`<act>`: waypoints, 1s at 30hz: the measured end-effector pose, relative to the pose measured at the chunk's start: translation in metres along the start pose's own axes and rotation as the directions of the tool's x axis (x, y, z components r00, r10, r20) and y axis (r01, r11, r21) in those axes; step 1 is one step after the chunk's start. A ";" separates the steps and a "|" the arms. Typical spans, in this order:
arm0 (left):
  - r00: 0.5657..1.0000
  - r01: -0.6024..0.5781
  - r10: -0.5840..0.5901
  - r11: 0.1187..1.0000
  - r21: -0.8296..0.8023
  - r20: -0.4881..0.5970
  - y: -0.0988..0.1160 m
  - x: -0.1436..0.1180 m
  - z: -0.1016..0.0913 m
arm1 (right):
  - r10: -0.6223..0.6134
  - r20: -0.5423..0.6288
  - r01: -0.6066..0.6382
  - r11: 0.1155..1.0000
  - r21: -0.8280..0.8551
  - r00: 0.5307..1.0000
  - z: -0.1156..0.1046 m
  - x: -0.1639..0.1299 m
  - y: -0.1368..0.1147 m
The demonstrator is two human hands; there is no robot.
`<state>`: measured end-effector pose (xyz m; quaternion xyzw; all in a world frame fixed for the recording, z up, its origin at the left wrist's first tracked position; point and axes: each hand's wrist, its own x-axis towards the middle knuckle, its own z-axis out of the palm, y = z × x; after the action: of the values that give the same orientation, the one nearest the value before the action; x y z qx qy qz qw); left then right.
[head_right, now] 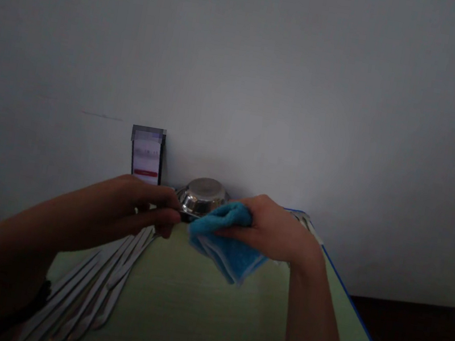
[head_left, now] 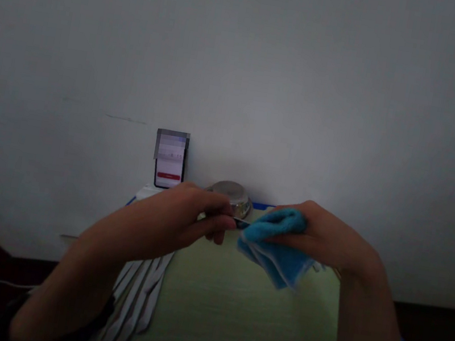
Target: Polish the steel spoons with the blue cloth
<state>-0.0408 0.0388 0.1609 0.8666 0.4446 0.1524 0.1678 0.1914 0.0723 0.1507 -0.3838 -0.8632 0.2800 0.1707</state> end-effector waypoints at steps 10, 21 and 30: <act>0.984 -0.112 0.100 0.991 0.077 0.148 0.009 0.004 0.001 | -0.057 0.168 0.066 0.996 -0.052 0.984 0.005 0.004 -0.020; 0.993 -0.085 0.079 0.995 0.056 0.092 0.015 0.006 0.001 | -0.106 0.109 0.109 0.994 -0.016 0.988 0.007 0.005 -0.019; 0.998 -0.032 0.033 0.999 -0.013 0.056 0.003 -0.003 -0.002 | -0.102 0.084 0.099 0.994 0.044 0.991 0.003 0.002 -0.012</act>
<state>-0.0409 0.0349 0.1633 0.8767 0.4245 0.1333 0.1830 0.1817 0.0664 0.1557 -0.3240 -0.8822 0.3046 0.1549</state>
